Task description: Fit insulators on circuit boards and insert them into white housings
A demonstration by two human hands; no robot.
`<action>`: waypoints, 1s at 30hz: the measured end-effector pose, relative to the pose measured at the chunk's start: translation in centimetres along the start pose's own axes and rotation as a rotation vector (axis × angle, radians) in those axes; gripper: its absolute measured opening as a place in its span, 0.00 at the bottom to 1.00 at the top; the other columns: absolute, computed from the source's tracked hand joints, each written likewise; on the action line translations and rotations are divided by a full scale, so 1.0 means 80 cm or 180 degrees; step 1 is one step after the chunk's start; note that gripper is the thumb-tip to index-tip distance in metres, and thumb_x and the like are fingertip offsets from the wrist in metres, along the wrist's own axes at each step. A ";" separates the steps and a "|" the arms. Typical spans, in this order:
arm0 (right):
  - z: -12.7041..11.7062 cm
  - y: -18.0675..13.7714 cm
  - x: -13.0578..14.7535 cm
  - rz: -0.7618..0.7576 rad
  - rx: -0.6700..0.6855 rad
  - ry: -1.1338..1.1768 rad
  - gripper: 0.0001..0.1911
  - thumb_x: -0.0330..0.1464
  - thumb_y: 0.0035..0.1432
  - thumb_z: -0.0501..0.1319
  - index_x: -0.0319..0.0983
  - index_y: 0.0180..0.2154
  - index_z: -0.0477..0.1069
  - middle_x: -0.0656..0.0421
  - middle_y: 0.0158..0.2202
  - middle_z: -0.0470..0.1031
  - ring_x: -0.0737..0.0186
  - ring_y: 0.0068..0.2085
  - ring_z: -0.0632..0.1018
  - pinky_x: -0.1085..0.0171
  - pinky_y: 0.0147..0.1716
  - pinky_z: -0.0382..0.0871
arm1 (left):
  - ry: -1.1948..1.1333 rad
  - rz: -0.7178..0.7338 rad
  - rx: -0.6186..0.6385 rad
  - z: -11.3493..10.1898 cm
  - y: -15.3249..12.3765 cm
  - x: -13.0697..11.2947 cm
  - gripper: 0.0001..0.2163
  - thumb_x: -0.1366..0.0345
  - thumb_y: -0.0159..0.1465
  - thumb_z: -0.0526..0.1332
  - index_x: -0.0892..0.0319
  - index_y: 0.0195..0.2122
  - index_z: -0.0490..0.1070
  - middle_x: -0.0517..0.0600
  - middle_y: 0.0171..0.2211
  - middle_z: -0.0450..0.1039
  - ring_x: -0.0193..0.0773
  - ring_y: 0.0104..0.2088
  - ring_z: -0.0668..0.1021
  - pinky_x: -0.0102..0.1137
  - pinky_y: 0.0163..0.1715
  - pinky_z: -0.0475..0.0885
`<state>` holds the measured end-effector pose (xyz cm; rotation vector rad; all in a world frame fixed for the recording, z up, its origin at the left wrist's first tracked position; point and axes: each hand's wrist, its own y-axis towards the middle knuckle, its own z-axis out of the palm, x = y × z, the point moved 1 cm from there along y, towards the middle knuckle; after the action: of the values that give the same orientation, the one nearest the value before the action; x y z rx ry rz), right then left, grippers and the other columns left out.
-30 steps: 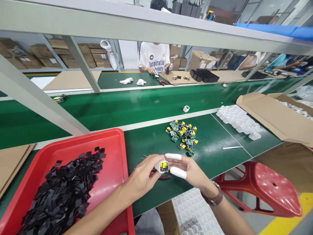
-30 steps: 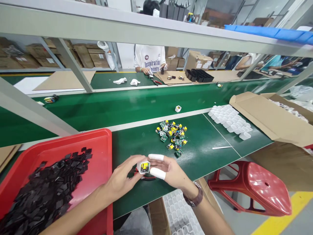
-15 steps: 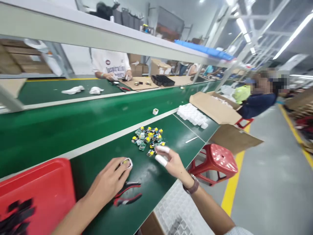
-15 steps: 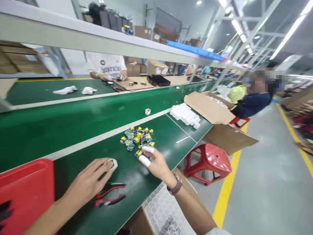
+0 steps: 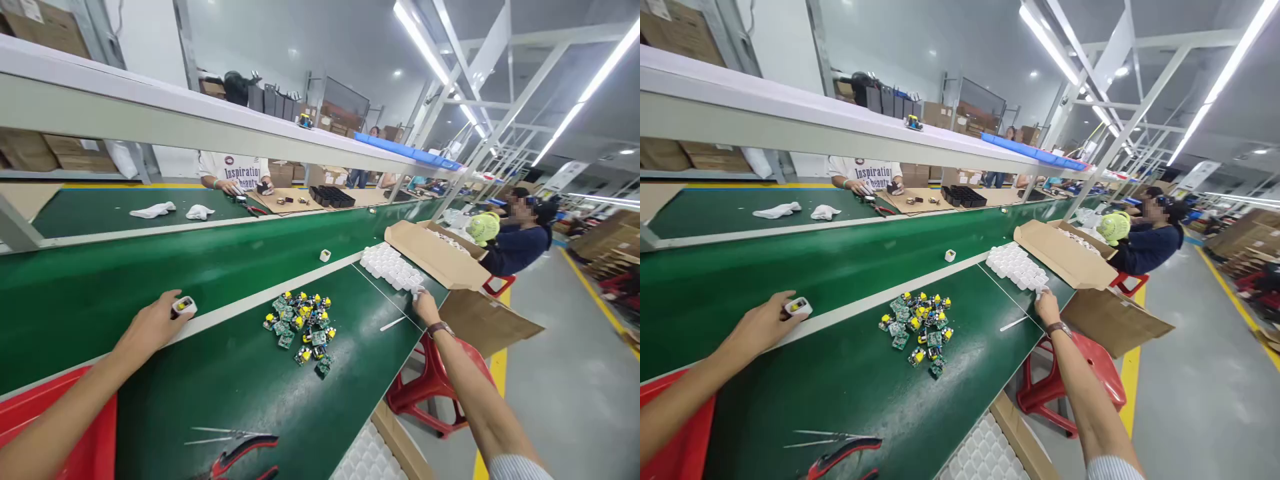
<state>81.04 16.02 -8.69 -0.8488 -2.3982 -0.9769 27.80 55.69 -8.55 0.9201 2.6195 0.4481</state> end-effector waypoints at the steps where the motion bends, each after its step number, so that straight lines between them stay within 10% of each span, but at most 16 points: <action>1: 0.000 -0.003 0.001 -0.0033 0.0025 -0.0016 0.12 0.36 0.65 0.62 0.35 0.44 0.79 0.42 0.47 0.78 0.39 0.52 0.78 0.40 0.56 0.70 | -0.0022 -0.0009 -0.0019 -0.003 -0.003 -0.003 0.35 0.38 0.67 0.51 0.68 0.56 0.69 0.62 0.42 0.81 0.61 0.43 0.84 0.46 0.38 0.81; 4: 0.017 -0.031 0.029 -0.0250 0.0240 0.0062 0.13 0.33 0.64 0.57 0.35 0.42 0.79 0.38 0.47 0.78 0.32 0.53 0.77 0.35 0.58 0.67 | -0.0369 0.0185 -0.0087 -0.018 -0.035 -0.049 0.39 0.40 0.67 0.56 0.70 0.66 0.60 0.68 0.61 0.70 0.67 0.63 0.72 0.57 0.60 0.69; 11: 0.098 -0.195 0.253 -0.2292 0.2096 0.1469 0.17 0.27 0.68 0.55 0.43 0.55 0.71 0.52 0.55 0.77 0.57 0.55 0.78 0.56 0.57 0.75 | -0.1726 0.1126 0.1089 -0.028 -0.164 -0.209 0.36 0.57 0.68 0.65 0.48 0.74 0.49 0.55 0.66 0.68 0.49 0.59 0.78 0.42 0.58 0.77; 19: 0.170 -0.176 0.295 -0.1988 0.1468 0.0509 0.16 0.28 0.64 0.65 0.35 0.52 0.73 0.41 0.48 0.78 0.39 0.52 0.77 0.36 0.53 0.72 | -0.1817 0.0018 0.0716 -0.058 -0.242 -0.152 0.16 0.58 0.69 0.62 0.50 0.57 0.72 0.51 0.53 0.79 0.43 0.47 0.84 0.34 0.47 0.81; 27: 0.199 -0.220 0.307 -0.1882 0.2057 0.1058 0.14 0.26 0.65 0.61 0.38 0.52 0.73 0.56 0.40 0.81 0.63 0.34 0.82 0.63 0.36 0.80 | -0.2477 -0.0626 0.0844 -0.091 -0.284 -0.152 0.19 0.54 0.67 0.66 0.48 0.58 0.72 0.49 0.51 0.80 0.41 0.43 0.84 0.34 0.44 0.81; 30: 0.187 -0.238 0.300 -0.1860 0.2227 0.1163 0.13 0.25 0.64 0.61 0.40 0.50 0.75 0.55 0.45 0.81 0.60 0.42 0.83 0.62 0.43 0.81 | -0.2664 -0.0608 0.0897 -0.091 -0.291 -0.147 0.18 0.55 0.67 0.66 0.49 0.57 0.72 0.50 0.52 0.78 0.42 0.45 0.83 0.35 0.45 0.80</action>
<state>48.68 25.24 -14.08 0.2706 -2.4142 -0.3429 20.93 29.48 -8.85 0.7080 1.9716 -0.3143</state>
